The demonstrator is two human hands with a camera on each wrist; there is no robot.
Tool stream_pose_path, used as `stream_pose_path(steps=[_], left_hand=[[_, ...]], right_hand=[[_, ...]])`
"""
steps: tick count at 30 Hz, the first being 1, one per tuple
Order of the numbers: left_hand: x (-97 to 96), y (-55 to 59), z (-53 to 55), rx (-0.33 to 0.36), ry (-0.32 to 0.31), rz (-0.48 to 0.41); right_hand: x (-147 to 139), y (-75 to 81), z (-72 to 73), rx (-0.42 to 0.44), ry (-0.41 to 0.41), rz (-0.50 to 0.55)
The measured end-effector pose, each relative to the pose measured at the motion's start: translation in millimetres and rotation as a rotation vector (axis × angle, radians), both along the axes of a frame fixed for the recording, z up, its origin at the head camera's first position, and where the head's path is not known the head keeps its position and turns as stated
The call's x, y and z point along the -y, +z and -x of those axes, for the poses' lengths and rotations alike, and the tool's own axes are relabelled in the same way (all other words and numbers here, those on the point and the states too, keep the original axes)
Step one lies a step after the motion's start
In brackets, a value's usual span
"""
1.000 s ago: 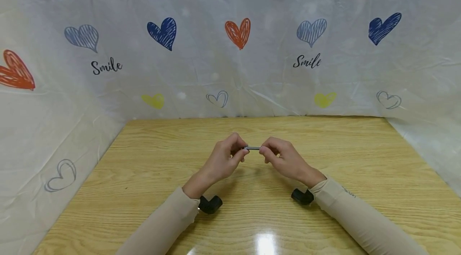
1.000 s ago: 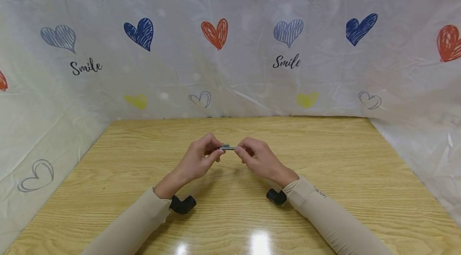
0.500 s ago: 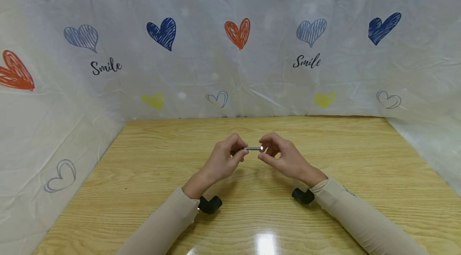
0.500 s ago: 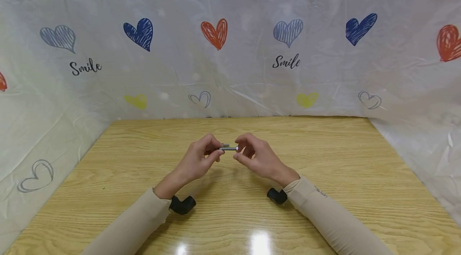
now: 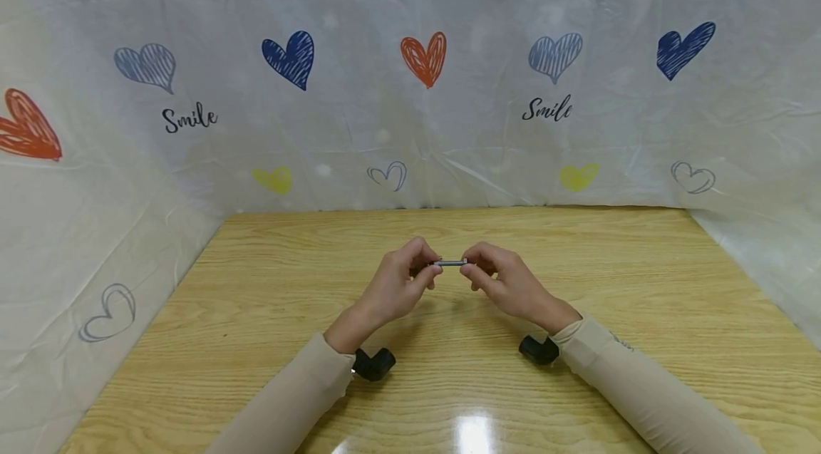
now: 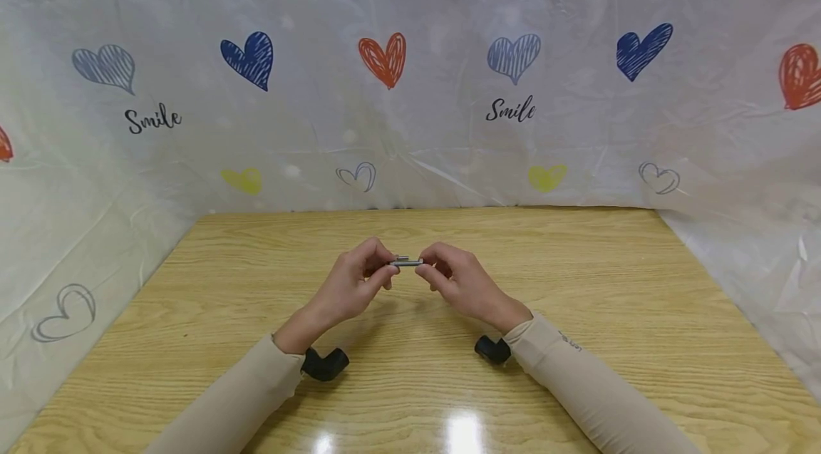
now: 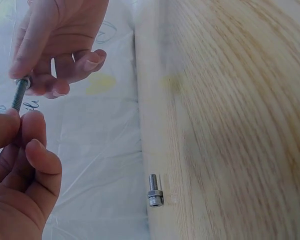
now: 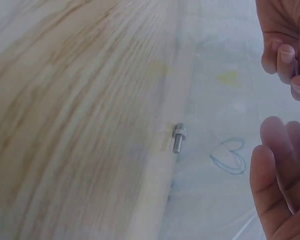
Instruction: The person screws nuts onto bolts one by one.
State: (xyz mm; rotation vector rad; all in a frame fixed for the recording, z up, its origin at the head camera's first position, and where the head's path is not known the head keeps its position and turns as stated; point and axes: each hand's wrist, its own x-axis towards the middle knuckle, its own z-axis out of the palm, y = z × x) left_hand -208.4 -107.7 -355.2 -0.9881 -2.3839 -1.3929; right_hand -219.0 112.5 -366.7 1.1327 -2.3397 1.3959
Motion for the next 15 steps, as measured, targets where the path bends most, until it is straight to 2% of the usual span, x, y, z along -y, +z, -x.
stream_pose_path(steps=[6,10,15], left_hand=[[0.4,-1.3,0.5,0.003,-0.03,0.021],[0.6,-1.6,0.5,-0.002,-0.038,0.041],[1.2,-2.0,1.1,-0.015,-0.029,0.038]], right_hand=[[-3.8,-11.6,9.3,-0.012,0.0,-0.001],[-5.1,-12.5,9.7,-0.011,0.004,-0.009],[-5.7,-12.0,9.5,0.03,-0.015,-0.032]])
